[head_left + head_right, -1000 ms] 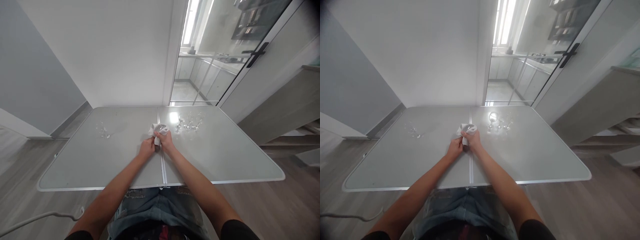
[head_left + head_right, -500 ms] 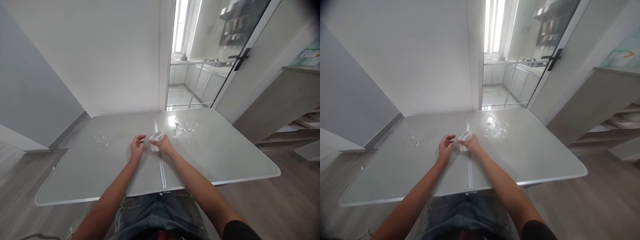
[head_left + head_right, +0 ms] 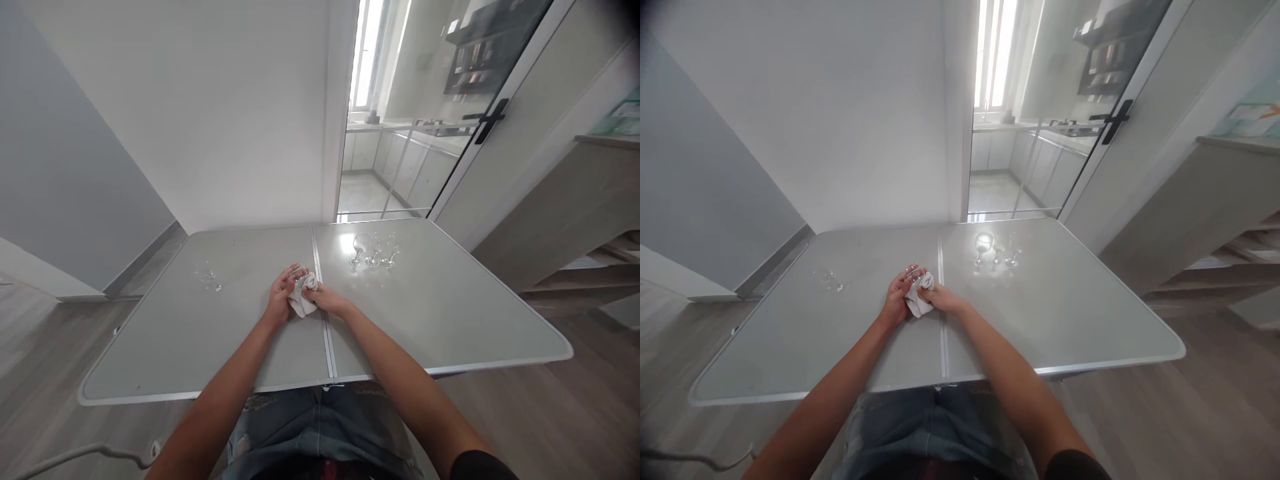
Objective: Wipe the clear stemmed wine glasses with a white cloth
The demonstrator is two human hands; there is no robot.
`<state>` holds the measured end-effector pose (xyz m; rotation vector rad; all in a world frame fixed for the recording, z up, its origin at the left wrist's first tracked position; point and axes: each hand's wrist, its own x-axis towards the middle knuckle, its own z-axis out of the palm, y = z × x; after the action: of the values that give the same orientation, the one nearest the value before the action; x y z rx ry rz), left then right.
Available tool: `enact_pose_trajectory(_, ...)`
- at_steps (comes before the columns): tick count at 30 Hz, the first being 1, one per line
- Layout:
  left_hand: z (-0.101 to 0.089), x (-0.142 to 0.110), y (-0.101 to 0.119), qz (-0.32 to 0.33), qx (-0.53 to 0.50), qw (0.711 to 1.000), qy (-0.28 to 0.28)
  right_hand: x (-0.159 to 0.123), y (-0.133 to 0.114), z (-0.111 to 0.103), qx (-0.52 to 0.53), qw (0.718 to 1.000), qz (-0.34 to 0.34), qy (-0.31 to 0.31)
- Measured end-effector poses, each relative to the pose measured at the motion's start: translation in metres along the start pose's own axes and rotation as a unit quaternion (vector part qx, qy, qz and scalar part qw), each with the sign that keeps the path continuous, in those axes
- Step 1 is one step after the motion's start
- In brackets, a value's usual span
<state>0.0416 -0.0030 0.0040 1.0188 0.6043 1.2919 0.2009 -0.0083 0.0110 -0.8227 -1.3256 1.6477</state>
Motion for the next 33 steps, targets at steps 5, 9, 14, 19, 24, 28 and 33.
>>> enact_pose_trajectory(5, -0.001, 0.001, -0.004, 0.032, 0.017, 0.999, 0.016, 0.003, 0.000, -0.003, -0.091, 0.995, -0.041, -0.027)
enact_pose_trajectory(9, -0.001, -0.001, -0.008, 0.107, 0.105, 0.987, 0.056, 0.008, 0.004, -0.003, -0.323, 0.936, -0.096, 0.101)
enact_pose_trajectory(14, -0.002, 0.001, -0.009, 0.107, 0.102, 0.986, 0.082, 0.001, 0.000, 0.001, -0.305, 0.945, -0.110, 0.037)
enact_pose_trajectory(19, -0.004, 0.004, -0.009, 0.098, 0.070, 0.989, 0.088, -0.002, -0.008, -0.009, -0.230, 0.960, -0.153, -0.041)
enact_pose_trajectory(24, -0.001, 0.002, -0.011, 0.101, 0.068, 0.988, 0.091, 0.005, -0.001, -0.004, -0.462, 0.876, -0.118, 0.075)
enact_pose_trajectory(28, -0.002, 0.004, -0.011, 0.108, 0.054, 0.987, 0.107, 0.005, 0.000, 0.008, -0.555, 0.809, -0.106, 0.163)
enact_pose_trajectory(33, -0.009, 0.005, -0.006, 0.044, -0.010, 0.998, 0.049, 0.003, -0.008, 0.000, -0.295, 0.955, -0.003, 0.039)
